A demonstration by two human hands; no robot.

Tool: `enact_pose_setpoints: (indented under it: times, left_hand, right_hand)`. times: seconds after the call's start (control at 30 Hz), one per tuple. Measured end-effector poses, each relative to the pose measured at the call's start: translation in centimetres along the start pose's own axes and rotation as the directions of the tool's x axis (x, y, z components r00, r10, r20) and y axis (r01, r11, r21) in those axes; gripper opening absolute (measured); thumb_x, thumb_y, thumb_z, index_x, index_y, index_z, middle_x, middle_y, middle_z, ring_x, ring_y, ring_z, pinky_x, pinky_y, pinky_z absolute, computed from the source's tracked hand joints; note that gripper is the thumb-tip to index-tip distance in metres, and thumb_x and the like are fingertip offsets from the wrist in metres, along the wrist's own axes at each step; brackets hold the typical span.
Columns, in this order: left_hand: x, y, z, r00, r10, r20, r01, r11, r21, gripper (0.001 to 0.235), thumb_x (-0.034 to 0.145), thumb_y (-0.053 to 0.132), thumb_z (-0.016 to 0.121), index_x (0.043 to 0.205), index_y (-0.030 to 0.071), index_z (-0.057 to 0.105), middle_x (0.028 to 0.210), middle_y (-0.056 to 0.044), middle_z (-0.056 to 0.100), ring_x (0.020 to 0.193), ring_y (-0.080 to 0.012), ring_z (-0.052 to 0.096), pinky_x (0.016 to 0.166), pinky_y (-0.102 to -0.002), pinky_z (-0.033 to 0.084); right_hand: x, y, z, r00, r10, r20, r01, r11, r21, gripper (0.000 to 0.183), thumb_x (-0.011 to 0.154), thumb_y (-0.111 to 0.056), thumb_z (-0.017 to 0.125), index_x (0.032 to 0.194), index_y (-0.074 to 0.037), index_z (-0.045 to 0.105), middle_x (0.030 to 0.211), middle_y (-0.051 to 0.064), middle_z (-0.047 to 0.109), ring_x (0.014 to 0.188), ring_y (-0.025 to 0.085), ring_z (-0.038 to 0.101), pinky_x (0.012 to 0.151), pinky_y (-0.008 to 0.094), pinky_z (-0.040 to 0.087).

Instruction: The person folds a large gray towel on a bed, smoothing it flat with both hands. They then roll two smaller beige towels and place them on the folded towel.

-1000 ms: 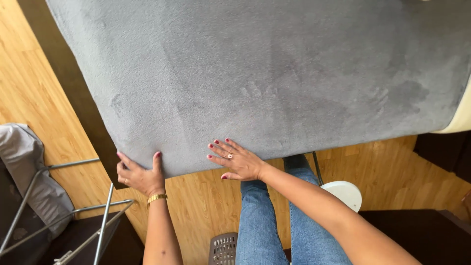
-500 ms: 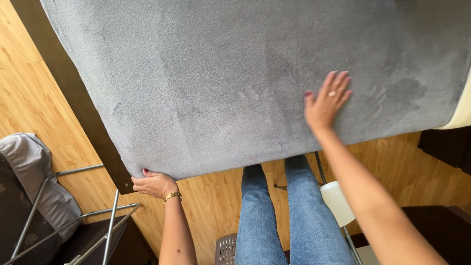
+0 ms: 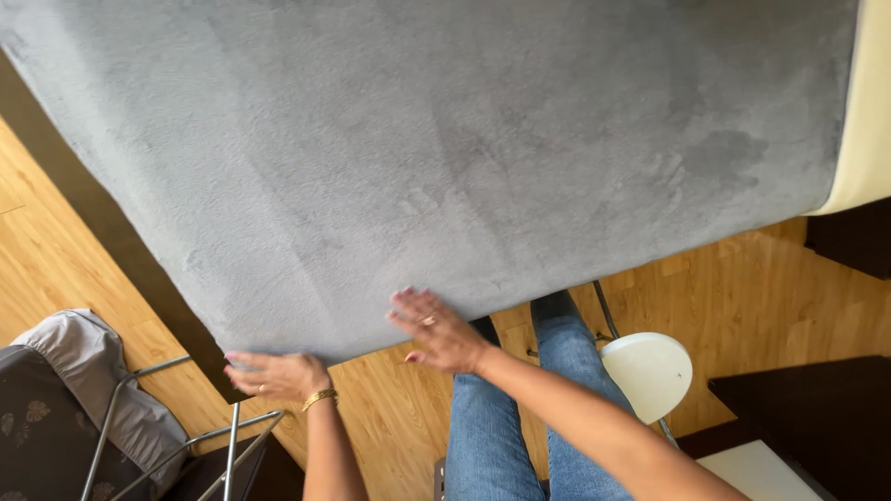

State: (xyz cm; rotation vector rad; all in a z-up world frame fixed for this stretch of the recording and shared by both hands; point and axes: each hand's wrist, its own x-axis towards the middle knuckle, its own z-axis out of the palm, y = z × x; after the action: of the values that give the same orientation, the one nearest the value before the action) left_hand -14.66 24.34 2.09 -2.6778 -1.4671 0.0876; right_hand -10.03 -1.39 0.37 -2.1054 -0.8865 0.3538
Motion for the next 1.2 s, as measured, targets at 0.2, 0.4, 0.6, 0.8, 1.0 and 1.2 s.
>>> enact_pose_setpoints:
  times: [0.2, 0.4, 0.6, 0.8, 1.0, 1.2]
  left_hand:
    - [-7.3, 10.7, 4.3, 0.906, 0.422, 0.014, -0.383, 0.836, -0.393, 0.071, 0.104, 0.047, 0.048, 0.162, 0.012, 0.028, 0.166, -0.021, 0.020, 0.154, -0.0412, 0.013, 0.123, -0.055, 0.001]
    - [-15.5, 26.0, -0.6, 0.595, 0.789, 0.155, -0.721, 0.609, -0.331, 0.071, 0.099, 0.043, 0.058, 0.162, 0.025, 0.032, 0.169, -0.011, 0.023, 0.157, -0.0343, 0.013, 0.125, -0.055, 0.003]
    - [-19.3, 31.7, -0.4, 0.660, 0.625, 0.417, -0.581, 0.777, -0.243, 0.095, 0.095, 0.073, 0.041, 0.167, 0.021, 0.008, 0.170, -0.023, -0.006, 0.153, -0.0492, -0.015, 0.117, -0.071, -0.005]
    - [-18.8, 31.0, 2.1, 0.606, 0.628, 0.489, -0.596, 0.765, -0.243, 0.102, 0.092, 0.077, 0.042, 0.166, 0.024, -0.004, 0.168, -0.022, -0.018, 0.148, -0.0504, -0.026, 0.112, -0.075, -0.012]
    - [-18.9, 30.9, 3.3, 0.586, 0.597, 0.547, -0.592, 0.777, -0.214, 0.101, 0.092, 0.080, 0.033, 0.164, 0.022, -0.010, 0.166, -0.022, -0.025, 0.147, -0.0495, -0.032, 0.111, -0.073, -0.018]
    - [-19.0, 31.1, 3.9, 0.590, 0.573, 0.569, -0.593, 0.786, -0.176, 0.101, 0.094, 0.077, 0.035, 0.164, 0.019, -0.009, 0.166, -0.024, -0.025, 0.146, -0.0508, -0.032, 0.109, -0.074, -0.019]
  right_hand:
    - [-6.0, 11.8, -15.7, 0.801, 0.368, -0.473, -0.439, 0.898, -0.044, 0.075, 0.106, -0.044, 0.046, 0.164, -0.005, 0.019, 0.171, 0.018, 0.005, 0.157, 0.034, 0.002, 0.127, 0.049, 0.003]
    - [-15.3, 26.3, -30.1, 0.504, 0.620, -0.601, -0.827, 0.546, -0.131, 0.079, 0.110, -0.031, 0.056, 0.168, -0.007, 0.009, 0.170, 0.021, -0.005, 0.156, 0.043, -0.005, 0.127, 0.060, 0.004]
    - [-10.5, 22.2, -28.1, 0.462, 0.752, -0.470, -0.885, 0.355, -0.302, 0.083, 0.098, -0.019, 0.068, 0.163, -0.001, 0.020, 0.166, 0.033, 0.008, 0.152, 0.054, 0.006, 0.119, 0.071, 0.004]
    - [-10.9, 17.3, -20.3, 0.896, 0.372, 0.243, -0.246, 0.870, -0.428, 0.094, 0.090, -0.057, 0.062, 0.164, -0.024, 0.016, 0.171, 0.015, 0.007, 0.153, 0.044, 0.014, 0.119, 0.067, 0.016]
    - [-9.4, 23.2, -29.2, 0.955, 0.119, -0.272, -0.145, 0.986, -0.078, 0.063, 0.091, -0.025, 0.069, 0.150, -0.012, 0.050, 0.157, 0.013, 0.046, 0.150, 0.032, 0.035, 0.125, 0.047, 0.024]
    - [-12.8, 33.7, -40.5, 0.536, 0.567, -0.625, -0.820, 0.526, -0.226, 0.084, 0.098, -0.021, 0.074, 0.162, 0.000, 0.025, 0.165, 0.030, 0.018, 0.151, 0.051, 0.017, 0.120, 0.064, 0.015]
